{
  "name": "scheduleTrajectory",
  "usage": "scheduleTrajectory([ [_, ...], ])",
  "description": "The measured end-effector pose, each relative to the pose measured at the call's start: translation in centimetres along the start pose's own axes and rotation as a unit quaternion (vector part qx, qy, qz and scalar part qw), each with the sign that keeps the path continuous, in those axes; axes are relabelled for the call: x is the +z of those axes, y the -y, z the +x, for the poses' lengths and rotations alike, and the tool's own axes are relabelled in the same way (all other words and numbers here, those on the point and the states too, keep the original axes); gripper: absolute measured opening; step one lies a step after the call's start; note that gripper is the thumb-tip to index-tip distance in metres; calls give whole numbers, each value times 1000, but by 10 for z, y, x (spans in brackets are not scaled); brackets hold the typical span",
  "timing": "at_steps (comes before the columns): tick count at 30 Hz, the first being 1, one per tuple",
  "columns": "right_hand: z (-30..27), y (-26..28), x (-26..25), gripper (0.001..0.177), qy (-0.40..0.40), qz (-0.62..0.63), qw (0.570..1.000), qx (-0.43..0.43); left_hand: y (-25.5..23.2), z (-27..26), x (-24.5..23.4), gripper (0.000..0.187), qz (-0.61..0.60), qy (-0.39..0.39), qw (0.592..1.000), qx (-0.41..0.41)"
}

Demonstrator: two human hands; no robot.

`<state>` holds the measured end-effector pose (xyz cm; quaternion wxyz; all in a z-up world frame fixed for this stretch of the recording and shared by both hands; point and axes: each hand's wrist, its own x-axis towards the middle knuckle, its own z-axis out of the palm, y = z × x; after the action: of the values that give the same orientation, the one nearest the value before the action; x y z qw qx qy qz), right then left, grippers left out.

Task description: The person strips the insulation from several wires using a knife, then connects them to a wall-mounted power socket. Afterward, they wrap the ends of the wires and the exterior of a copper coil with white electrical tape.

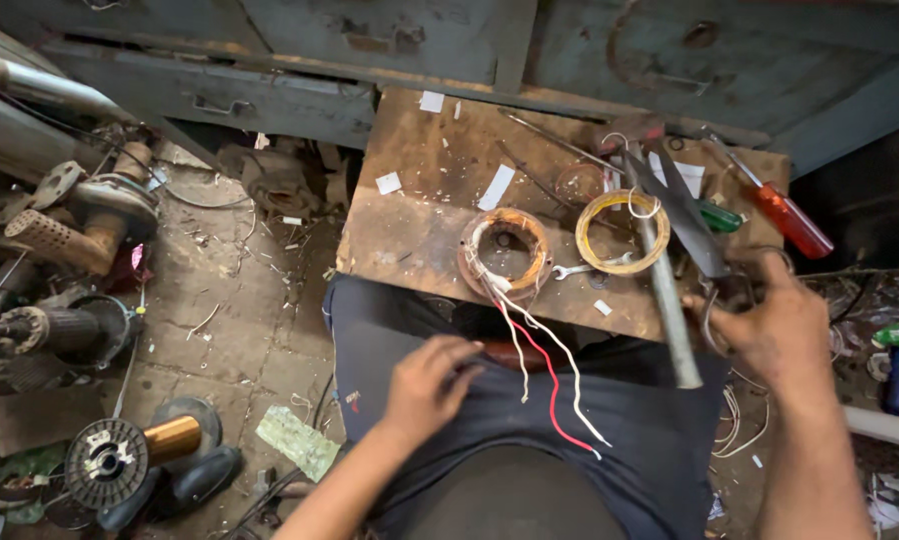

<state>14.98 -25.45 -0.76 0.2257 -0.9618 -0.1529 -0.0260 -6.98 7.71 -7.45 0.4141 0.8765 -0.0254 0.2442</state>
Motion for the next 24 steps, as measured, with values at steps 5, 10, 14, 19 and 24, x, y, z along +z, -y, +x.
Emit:
scheduleTrajectory([
  [5, 14, -15, -1, 66, 25, 0, 1000, -6, 0, -14, 41, 47, 70, 26, 991, 114],
  [10, 12, -11, -4, 69, 20, -3, 999, -34, -12, 4, 45, 46, 96, 10, 973, 211],
  [14, -4, 2, -11, 67, 8, -106, 991, -78, -16, 11, 25, 42, 103, 0, 961, 258],
  [19, -59, 44, -8, 51, -73, -250, 963, -70, -15, 3, -12, 36, 0, 6, 968, 252],
  [24, -101, 95, 24, 45, 34, 167, 936, -308, -42, 0, -17, 22, -259, -59, 964, 28],
])
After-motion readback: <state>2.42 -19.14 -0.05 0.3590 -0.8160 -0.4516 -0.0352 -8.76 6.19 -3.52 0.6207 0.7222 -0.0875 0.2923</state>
